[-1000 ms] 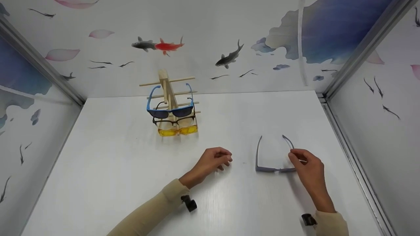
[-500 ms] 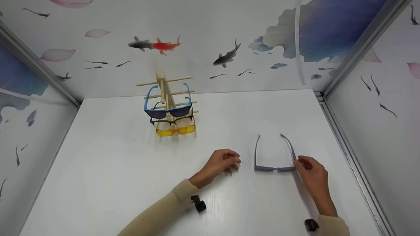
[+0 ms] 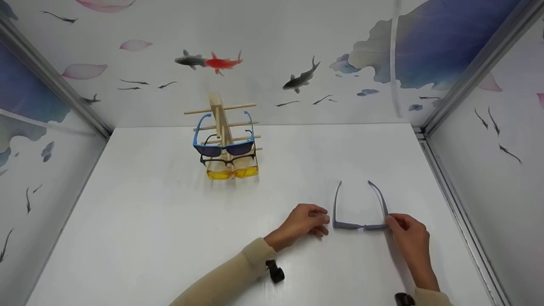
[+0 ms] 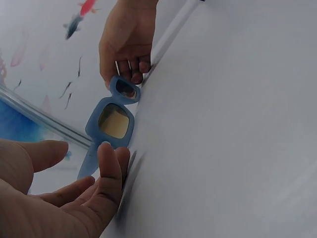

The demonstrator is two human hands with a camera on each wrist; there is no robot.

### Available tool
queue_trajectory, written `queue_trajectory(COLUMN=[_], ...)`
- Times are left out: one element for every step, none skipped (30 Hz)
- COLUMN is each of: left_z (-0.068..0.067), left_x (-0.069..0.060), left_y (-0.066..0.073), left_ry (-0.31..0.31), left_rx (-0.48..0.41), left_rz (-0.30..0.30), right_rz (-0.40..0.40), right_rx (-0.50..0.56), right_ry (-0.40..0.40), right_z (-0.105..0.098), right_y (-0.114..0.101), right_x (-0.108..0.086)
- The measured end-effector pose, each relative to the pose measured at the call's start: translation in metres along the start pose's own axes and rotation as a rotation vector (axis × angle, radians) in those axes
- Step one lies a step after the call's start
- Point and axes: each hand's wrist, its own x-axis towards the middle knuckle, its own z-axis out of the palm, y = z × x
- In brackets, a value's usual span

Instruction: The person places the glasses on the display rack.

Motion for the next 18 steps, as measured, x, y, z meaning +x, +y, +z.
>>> queue_trajectory(left_z=[0.003,0.006,0.008,0.01,0.012,0.014,0.016,0.017,0.019,0.02,0.021,0.022,0.021,0.021,0.02,0.018,0.017,0.014], left_x=[0.001,0.001,0.002,0.002,0.002,0.002,0.002,0.002,0.003,0.003,0.004,0.004,0.004,0.005,0.005,0.005,0.005,0.005], left_y=[0.0,0.0,0.0,0.0,-0.001,-0.001,-0.002,-0.002,-0.003,-0.003,-0.003,-0.003,-0.003,-0.003,-0.003,-0.004,-0.004,-0.004], left_ry=[0.003,0.006,0.007,0.007,0.006,0.005,0.005,0.005,0.006,0.008,0.013,0.02,0.028,0.037,0.048,0.061,0.073,0.084], left_rx=[-0.004,-0.011,-0.019,-0.028,-0.035,-0.042,-0.048,-0.051,-0.054,-0.056,-0.056,-0.055,-0.056,-0.057,-0.059,-0.058,-0.06,-0.06], left_rz=[-0.002,-0.003,-0.001,0.001,0.003,0.004,0.007,0.009,0.012,0.013,0.015,0.02,0.024,0.03,0.035,0.041,0.045,0.048], right_rz=[0.006,0.011,0.015,0.017,0.02,0.022,0.024,0.026,0.029,0.035,0.04,0.044,0.048,0.048,0.05,0.046,0.037,0.028], right_rx=[-0.003,-0.003,-0.003,-0.002,0.001,0.002,0.005,0.011,0.015,0.02,0.027,0.033,0.039,0.046,0.052,0.057,0.064,0.07], right_ry=[0.0,-0.002,-0.002,-0.001,-0.001,0.0,0.0,0.0,0.002,0.002,0.004,0.006,0.006,0.006,0.003,-0.002,-0.009,-0.017], right_z=[0.0,0.0,0.0,0.001,0.001,0.001,0.001,0.001,0.001,0.0,0.0,0.0,0.0,0.0,0.001,0.001,0.002,0.002], right_y=[0.0,0.0,0.0,0.0,0.0,0.0,0.0,0.001,0.001,0.001,0.001,0.0,0.0,-0.001,-0.003,-0.005,-0.007,-0.009], right_x=[0.0,0.0,0.0,0.0,0.0,0.0,0.0,0.0,0.0,0.0,0.0,0.0,-0.002,-0.003,-0.004,-0.006,-0.008,-0.009])
